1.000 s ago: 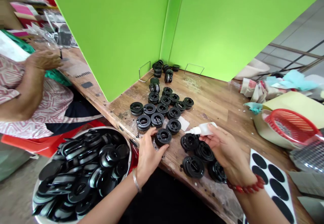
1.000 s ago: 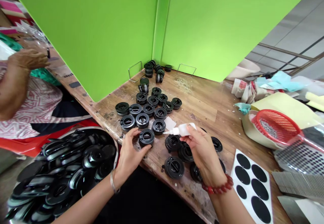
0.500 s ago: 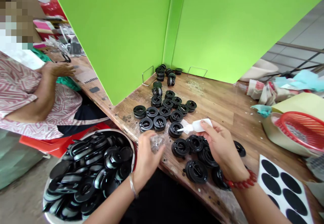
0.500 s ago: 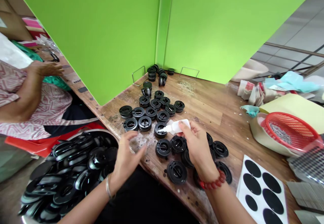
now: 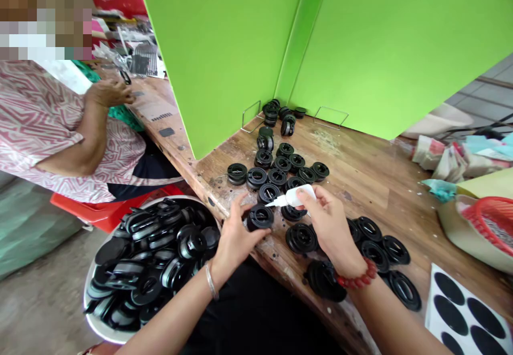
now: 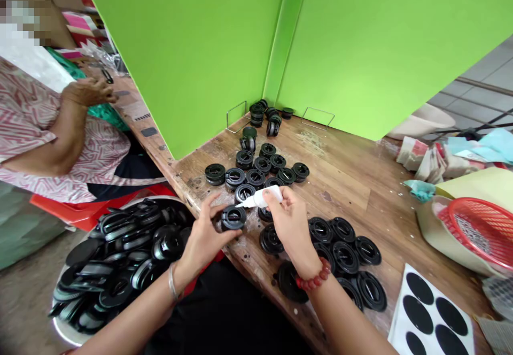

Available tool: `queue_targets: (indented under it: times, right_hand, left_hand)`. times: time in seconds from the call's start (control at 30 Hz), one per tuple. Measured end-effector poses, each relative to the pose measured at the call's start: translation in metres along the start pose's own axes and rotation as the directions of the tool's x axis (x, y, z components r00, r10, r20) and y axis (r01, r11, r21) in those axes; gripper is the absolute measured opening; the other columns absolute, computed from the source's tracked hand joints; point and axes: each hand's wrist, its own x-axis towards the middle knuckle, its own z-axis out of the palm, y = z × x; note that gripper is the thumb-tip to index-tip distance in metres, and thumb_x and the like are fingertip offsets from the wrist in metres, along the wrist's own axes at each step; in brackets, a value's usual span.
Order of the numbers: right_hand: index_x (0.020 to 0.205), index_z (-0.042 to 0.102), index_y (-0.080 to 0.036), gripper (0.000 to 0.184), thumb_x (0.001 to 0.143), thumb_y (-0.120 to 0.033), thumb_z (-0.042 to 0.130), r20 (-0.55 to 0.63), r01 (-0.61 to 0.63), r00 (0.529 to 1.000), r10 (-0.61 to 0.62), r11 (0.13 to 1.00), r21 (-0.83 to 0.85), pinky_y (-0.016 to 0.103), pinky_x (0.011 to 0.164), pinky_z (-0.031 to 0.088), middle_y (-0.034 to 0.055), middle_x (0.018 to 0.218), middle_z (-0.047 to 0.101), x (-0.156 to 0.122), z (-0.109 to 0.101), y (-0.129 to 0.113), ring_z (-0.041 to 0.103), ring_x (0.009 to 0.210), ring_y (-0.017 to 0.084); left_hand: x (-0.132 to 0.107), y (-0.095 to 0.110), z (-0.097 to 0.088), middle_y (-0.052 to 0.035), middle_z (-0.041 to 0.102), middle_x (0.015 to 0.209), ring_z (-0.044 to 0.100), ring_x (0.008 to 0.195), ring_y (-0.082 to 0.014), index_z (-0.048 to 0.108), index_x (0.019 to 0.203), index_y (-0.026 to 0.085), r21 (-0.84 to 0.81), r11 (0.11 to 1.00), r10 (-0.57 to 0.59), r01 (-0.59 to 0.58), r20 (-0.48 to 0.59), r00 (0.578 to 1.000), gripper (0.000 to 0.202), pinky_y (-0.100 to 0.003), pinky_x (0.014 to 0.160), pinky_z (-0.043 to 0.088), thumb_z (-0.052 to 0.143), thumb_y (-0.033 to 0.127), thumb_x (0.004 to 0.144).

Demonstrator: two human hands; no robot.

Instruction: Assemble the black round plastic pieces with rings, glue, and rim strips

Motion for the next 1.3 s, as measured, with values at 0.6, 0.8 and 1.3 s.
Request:
queue_targets:
  times: [0.6, 0.8, 1.3]
  right_hand:
    - [0.082, 0.059, -0.019, 0.032, 0.091, -0.05, 0.058, 0.089, 0.126, 0.991, -0.102, 0.938, -0.322, 0.026, 0.053, 0.039, 0.0011, 0.072, 0.06, -0.015, 0.01, 0.007, 0.055, 0.061, 0.021]
    - [0.081, 0.057, -0.02, 0.029, 0.094, -0.046, 0.054, 0.112, 0.227, 0.974, -0.198, 0.873, -0.431, 0.026, 0.052, 0.036, 0.0007, 0.071, 0.058, -0.012, 0.012, 0.0, 0.055, 0.062, 0.021]
    - [0.078, 0.053, -0.02, 0.026, 0.099, -0.036, 0.054, 0.259, 0.318, 0.942, -0.213, 0.81, -0.492, 0.029, 0.059, 0.034, 0.0003, 0.073, 0.054, -0.04, -0.013, -0.023, 0.05, 0.064, 0.021]
  left_hand:
    - [-0.015, -0.002, 0.016, -0.0053, 0.072, 0.122, 0.064, 0.12, -0.0301, 0.033, 0.144, 0.029, -0.002, 1.0, -0.02, 0.021, 0.096, 0.995, 0.101, -0.05, 0.105, 0.045, 0.091, 0.016, 0.062]
    - [-0.015, -0.002, 0.015, -0.0049, 0.071, 0.122, 0.063, 0.12, -0.0283, 0.032, 0.144, 0.028, -0.02, 0.999, -0.031, 0.034, 0.108, 0.994, 0.101, -0.048, 0.107, 0.043, 0.092, 0.017, 0.063]
    - [-0.015, -0.002, 0.015, -0.006, 0.072, 0.122, 0.064, 0.121, -0.0283, 0.031, 0.145, 0.029, -0.054, 0.999, -0.005, 0.011, 0.12, 0.993, 0.099, -0.048, 0.108, 0.042, 0.089, 0.015, 0.066]
